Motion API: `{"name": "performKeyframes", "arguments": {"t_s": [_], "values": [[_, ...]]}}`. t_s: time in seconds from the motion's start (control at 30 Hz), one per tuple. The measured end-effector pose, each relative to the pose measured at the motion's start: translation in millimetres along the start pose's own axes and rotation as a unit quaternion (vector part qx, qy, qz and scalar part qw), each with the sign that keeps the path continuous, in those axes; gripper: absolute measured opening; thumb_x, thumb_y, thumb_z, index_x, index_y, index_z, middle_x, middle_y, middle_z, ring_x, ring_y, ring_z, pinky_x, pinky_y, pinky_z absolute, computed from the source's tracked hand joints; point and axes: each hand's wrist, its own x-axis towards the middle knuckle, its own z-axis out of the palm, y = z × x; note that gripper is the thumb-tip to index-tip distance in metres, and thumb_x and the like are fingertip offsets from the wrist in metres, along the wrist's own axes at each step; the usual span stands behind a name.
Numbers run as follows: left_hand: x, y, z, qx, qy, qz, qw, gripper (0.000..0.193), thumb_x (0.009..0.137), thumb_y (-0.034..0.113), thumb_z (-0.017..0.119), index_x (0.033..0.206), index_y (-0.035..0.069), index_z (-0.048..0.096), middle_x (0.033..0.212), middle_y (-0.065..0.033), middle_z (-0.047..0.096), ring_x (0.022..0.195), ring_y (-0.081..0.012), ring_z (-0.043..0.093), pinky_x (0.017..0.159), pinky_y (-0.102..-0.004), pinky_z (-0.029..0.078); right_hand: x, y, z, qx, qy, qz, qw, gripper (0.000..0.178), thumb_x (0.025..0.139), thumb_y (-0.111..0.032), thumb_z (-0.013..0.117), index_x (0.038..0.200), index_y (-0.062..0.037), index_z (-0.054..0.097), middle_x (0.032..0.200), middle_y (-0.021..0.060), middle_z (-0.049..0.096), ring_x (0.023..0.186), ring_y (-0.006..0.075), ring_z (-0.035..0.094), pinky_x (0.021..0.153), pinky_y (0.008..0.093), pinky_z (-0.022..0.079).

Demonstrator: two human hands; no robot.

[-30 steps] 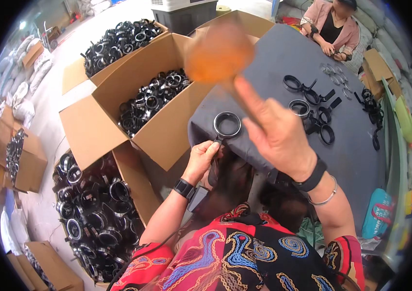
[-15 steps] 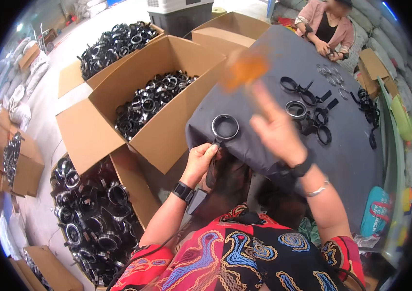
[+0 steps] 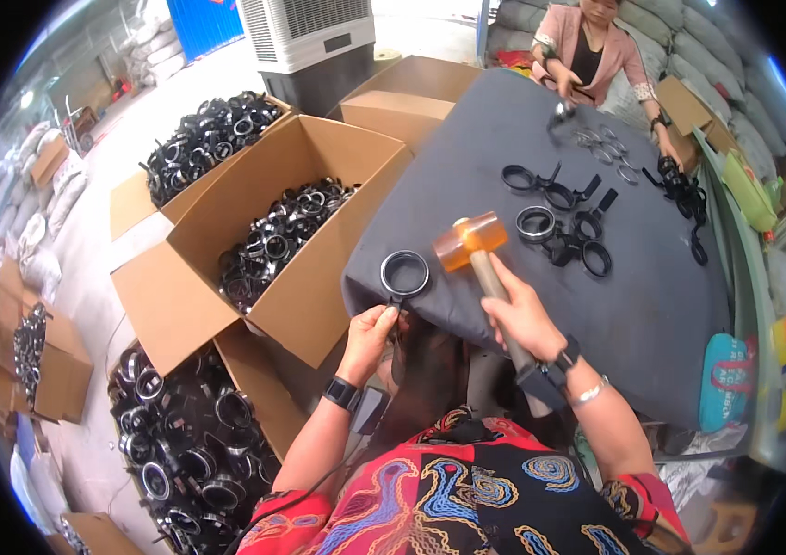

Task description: Assembling plastic rings onto circular components using a rubber mallet.

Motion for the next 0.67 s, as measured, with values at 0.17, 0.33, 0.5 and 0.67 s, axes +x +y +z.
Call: {"name": "performKeyframes", "arguments": {"t_s": [0.17, 0.33, 0.5, 0.67], "values": [[0, 29, -8, -0.022, 0.021, -0.016, 0.999, 0.031, 0.096, 0.028, 0.057, 0.082, 0.001, 0.064, 0.073, -0.0037, 0.063, 0.072, -0.0133, 0.059, 0.070, -0.0284, 0.048, -59, -2, -27, 0.008, 0.090, -0.145, 0.985, 0.073, 0.086, 0.000, 0.053, 0.151, -0.0148, 0.026, 0.108, 0.0058, 0.060, 0.051, 0.0052, 0.049, 0.046, 0.0214, 0.046], [68, 99, -55, -0.083, 0.120, 0.008, 0.989, 0.036, 0.098, 0.034, 0.049, 0.104, 0.000, 0.059, 0.093, -0.0089, 0.063, 0.085, -0.0174, 0.059, 0.075, -0.0333, 0.047, -91, 19, -86, 0.051, 0.257, -0.171, 0.950, 0.071, 0.088, -0.003, 0.051, 0.152, -0.0165, 0.023, 0.070, -0.0004, 0.053, 0.049, 0.0060, 0.048, 0.043, 0.0209, 0.045], [108, 126, -8, 0.170, 0.131, 0.036, 0.976, 0.043, 0.092, 0.028, 0.058, 0.127, 0.004, 0.057, 0.112, -0.0043, 0.063, 0.094, -0.0141, 0.059, 0.078, -0.0322, 0.048, -94, 71, -108, 0.123, 0.368, -0.142, 0.911, 0.072, 0.090, -0.009, 0.053, 0.153, -0.0168, 0.019, 0.066, 0.0003, 0.052, 0.049, 0.0069, 0.048, 0.042, 0.0218, 0.045], [141, 117, 95, 0.364, -0.064, 0.200, 0.907, 0.034, 0.090, 0.018, 0.063, 0.119, 0.001, 0.063, 0.113, -0.0116, 0.067, 0.095, -0.0175, 0.063, 0.079, -0.0325, 0.051, -97, 87, -108, 0.141, 0.363, -0.159, 0.907, 0.079, 0.086, -0.007, 0.056, 0.154, -0.0188, 0.016, 0.072, 0.0017, 0.053, 0.050, 0.0087, 0.050, 0.043, 0.0236, 0.047]]}}
